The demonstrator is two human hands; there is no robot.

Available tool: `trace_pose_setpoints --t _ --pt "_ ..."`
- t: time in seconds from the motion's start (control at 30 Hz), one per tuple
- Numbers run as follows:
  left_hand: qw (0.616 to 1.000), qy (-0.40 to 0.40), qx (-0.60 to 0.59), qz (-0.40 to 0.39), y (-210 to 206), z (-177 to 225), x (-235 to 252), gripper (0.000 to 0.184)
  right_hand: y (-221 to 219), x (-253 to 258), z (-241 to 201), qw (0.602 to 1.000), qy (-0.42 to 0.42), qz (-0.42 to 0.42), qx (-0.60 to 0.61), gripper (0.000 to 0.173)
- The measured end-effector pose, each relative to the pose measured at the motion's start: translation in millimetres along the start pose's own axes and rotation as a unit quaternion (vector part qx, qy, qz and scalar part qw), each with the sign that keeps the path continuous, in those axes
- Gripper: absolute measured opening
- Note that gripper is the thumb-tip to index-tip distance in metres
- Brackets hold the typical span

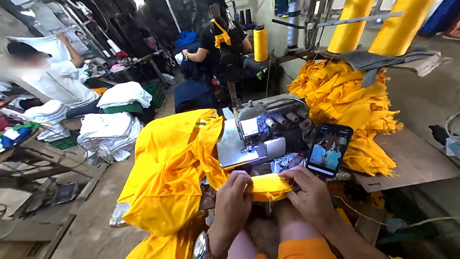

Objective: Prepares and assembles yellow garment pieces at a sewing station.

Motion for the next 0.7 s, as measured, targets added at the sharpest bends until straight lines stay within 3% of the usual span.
trace_pose_setpoints --t 0.13,0.4,0.5,0.6,0.7 --pt "0.996 0.016 -0.013 -0.081 -0.1 -10.9 -9.1 0.013 -9.5 -7.6 -1.7 0.997 0.048 -0.062 -0.019 0.023" --pt "0.999 0.035 -0.027 -0.029 -2.5 -24.1 -40.7 0.010 -26.9 -19.5 -5.8 0.990 0.059 -0.111 0.066 0.025" --pt "0.987 0.131 -0.078 -0.052 -10.3 -41.1 -71.3 0.011 -44.6 -37.7 2.1 0.985 0.031 -0.150 0.076 0.023" --pt "0.927 0.292 -0.214 -0.094 -23.1 -62.6 -108.1 0.014 -67.6 -55.7 9.5 0.974 0.000 -0.214 0.076 0.029" --pt "0.913 0.336 -0.215 -0.083 -13.5 -70.0 -108.0 0.018 -75.5 -44.2 3.4 0.952 -0.034 -0.284 0.108 0.033"
Point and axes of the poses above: each hand's wrist, its own x-axis towards the middle knuckle, its own y-axis out of the back of the hand, z = x × y, the point moved 5 cm from there along x, towards the middle knuckle
